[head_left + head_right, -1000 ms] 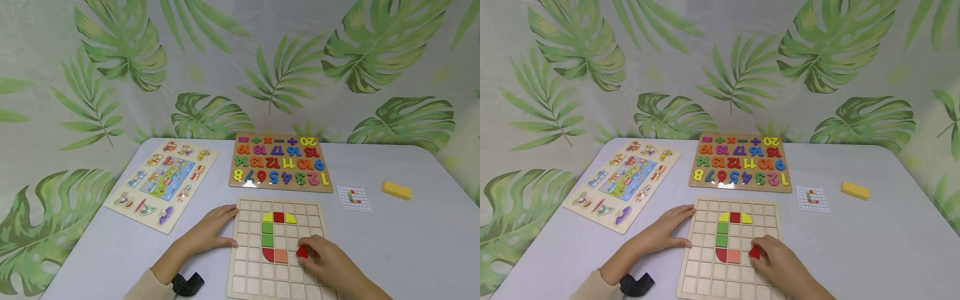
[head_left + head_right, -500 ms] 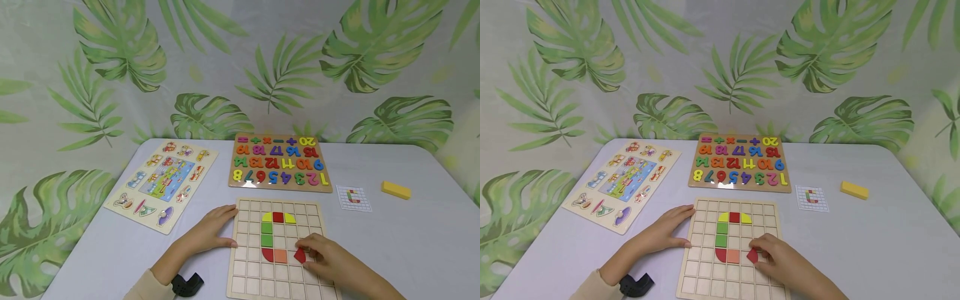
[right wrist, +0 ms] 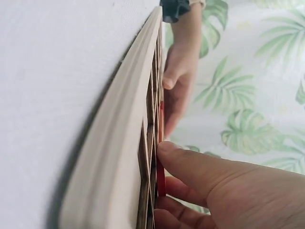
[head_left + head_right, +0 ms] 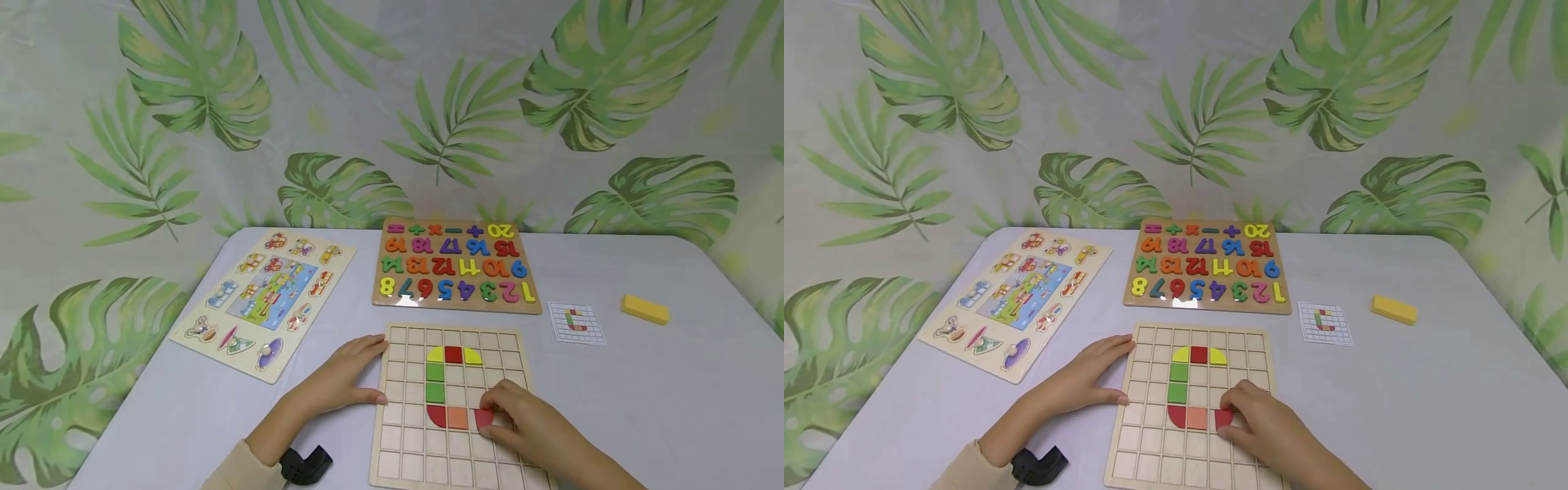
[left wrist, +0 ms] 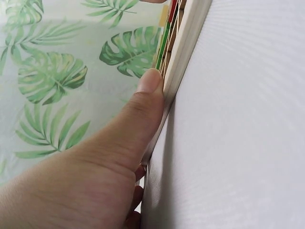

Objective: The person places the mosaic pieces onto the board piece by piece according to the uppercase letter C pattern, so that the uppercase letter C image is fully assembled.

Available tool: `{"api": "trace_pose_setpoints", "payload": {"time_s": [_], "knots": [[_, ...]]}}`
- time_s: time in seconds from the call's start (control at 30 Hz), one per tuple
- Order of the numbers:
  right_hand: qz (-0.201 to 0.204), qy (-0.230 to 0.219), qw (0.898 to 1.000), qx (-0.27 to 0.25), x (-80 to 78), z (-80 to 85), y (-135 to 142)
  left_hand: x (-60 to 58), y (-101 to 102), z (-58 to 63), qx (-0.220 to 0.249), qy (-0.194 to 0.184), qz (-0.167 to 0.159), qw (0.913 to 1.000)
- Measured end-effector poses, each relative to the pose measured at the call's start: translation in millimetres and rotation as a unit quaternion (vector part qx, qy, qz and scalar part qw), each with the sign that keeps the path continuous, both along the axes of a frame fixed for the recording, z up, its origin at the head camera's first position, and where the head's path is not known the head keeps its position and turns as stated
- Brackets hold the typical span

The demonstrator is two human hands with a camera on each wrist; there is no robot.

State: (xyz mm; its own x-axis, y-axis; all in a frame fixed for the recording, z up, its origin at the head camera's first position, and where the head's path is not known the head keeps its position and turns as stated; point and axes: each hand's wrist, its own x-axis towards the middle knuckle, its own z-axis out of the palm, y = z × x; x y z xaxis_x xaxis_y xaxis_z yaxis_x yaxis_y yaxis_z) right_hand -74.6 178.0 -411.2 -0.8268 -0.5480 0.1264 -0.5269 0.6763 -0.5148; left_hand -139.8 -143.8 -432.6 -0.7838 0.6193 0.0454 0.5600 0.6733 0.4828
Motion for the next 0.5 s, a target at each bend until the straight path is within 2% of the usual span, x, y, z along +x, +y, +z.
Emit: {"api": "trace_pose_setpoints", "payload": {"time_s": [0.3,0.5], "knots": [[0.029,-0.005,0.998,-0.052,-2.6,-3.8,3.9,0.2,-0.9,-1.2,0.004,0.001,0.001,1.0000],[0.014,-0.002,0.998,-0.058,-0.8,-5.5,-0.6,0.3,-1.0,-0.6,0.002,0.005,0.000,1.0000]]}}
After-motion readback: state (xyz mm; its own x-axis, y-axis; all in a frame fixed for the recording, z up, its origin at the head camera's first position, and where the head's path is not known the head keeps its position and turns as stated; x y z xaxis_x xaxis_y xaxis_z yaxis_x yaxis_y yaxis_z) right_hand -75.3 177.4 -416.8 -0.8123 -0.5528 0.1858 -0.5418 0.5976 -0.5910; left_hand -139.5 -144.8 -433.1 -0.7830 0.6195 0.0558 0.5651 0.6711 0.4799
